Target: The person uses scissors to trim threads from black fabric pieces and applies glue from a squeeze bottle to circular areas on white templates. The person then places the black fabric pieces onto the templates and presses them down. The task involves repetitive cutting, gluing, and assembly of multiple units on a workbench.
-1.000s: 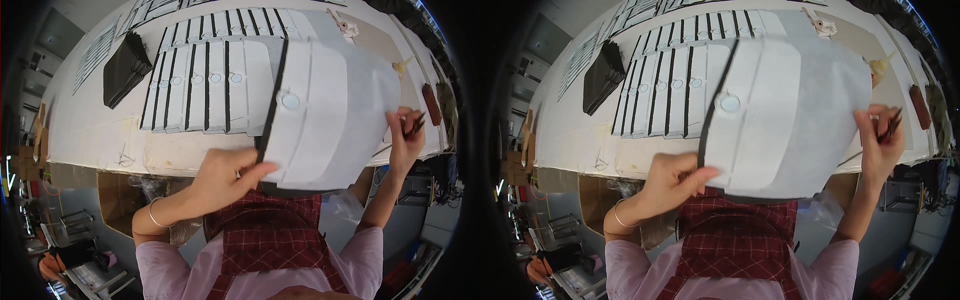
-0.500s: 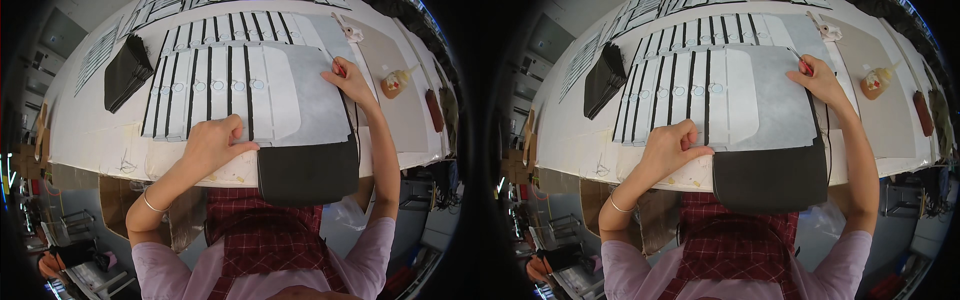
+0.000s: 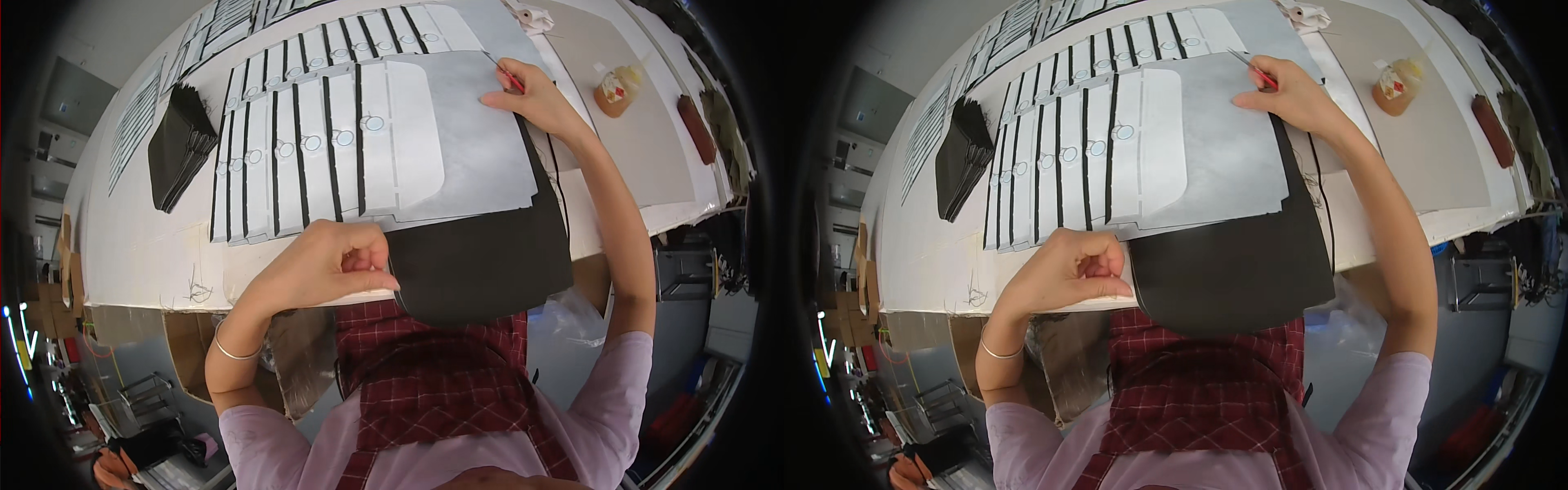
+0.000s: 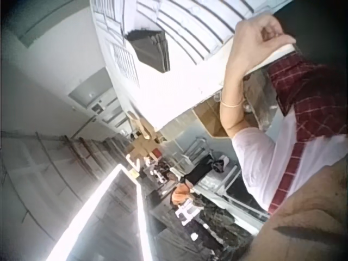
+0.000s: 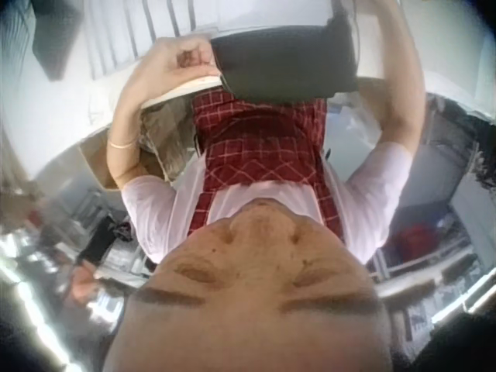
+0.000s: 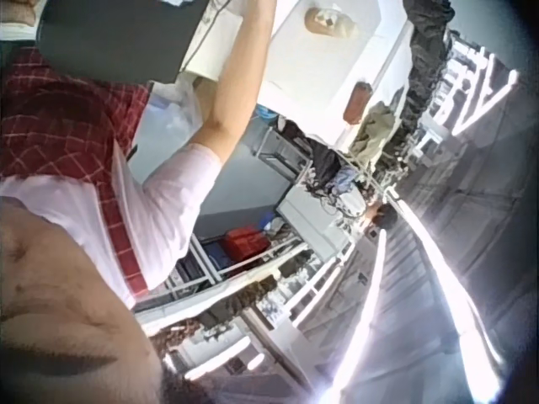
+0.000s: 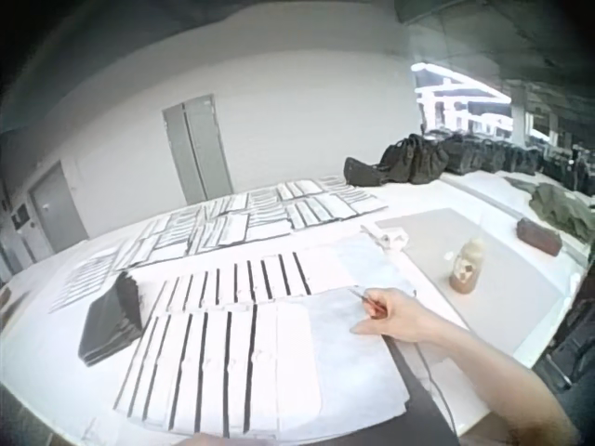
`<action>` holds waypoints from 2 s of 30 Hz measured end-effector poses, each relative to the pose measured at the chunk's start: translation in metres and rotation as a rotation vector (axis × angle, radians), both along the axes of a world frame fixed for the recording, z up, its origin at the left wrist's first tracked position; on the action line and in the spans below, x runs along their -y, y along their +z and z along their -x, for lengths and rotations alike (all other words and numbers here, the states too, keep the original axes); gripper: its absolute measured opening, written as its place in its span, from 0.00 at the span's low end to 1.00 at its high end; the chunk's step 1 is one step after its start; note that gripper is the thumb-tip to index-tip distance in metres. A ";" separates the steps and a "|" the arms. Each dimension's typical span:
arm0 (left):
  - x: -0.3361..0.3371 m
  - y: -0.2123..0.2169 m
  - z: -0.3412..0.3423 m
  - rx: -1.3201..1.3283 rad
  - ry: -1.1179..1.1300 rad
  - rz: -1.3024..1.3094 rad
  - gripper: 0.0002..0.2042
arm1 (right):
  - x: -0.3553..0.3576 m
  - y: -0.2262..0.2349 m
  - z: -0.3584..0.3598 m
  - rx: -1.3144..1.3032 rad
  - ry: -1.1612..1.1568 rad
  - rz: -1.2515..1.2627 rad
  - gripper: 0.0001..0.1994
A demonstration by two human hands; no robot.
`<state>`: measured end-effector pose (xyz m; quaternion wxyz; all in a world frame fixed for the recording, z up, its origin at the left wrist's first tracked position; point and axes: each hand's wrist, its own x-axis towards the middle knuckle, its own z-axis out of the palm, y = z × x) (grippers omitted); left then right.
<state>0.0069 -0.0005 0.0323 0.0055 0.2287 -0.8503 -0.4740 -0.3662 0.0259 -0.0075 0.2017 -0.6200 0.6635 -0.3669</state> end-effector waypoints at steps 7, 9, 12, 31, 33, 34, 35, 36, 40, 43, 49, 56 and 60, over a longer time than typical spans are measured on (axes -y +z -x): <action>-0.021 0.007 0.045 -0.208 -0.047 0.048 0.11 | 0.022 -0.006 0.005 -0.061 0.099 -0.003 0.21; -0.022 0.010 0.057 -0.165 -0.084 0.064 0.10 | 0.011 0.002 0.008 -0.094 0.043 -0.056 0.22; -0.019 0.011 0.071 -0.178 -0.008 0.101 0.07 | -0.021 0.011 0.016 -0.289 -0.099 0.150 0.22; -0.026 -0.017 0.186 -0.213 -0.151 0.266 0.10 | -0.204 0.002 -0.061 0.239 -0.206 -0.245 0.17; -0.027 -0.016 0.184 -0.166 -0.174 0.206 0.09 | -0.210 0.001 -0.066 0.231 -0.196 -0.226 0.18; -0.027 -0.015 0.181 -0.152 -0.194 0.161 0.09 | -0.212 0.001 -0.069 0.226 -0.190 -0.217 0.18; -0.028 -0.013 0.179 -0.139 -0.214 0.115 0.09 | -0.215 0.006 -0.076 0.239 -0.169 -0.260 0.17; -0.030 -0.011 0.178 -0.104 -0.155 0.030 0.08 | -0.218 0.005 -0.078 0.242 -0.154 -0.249 0.16; -0.034 -0.003 0.177 -0.064 0.003 -0.196 0.07 | -0.220 0.005 -0.071 0.226 -0.180 -0.148 0.17; -0.040 -0.011 0.173 -0.205 -0.087 0.047 0.06 | -0.213 0.010 -0.057 0.083 -0.262 -0.042 0.19; -0.050 -0.017 0.174 -0.245 -0.140 0.352 0.04 | -0.202 0.014 -0.049 -0.249 -0.206 -0.019 0.16; -0.034 -0.018 0.174 -0.198 -0.108 0.101 0.05 | -0.189 0.016 -0.044 -0.462 -0.144 -0.055 0.21; -0.034 -0.011 0.173 -0.149 -0.064 -0.100 0.05 | -0.185 0.014 -0.040 -0.461 -0.120 -0.024 0.20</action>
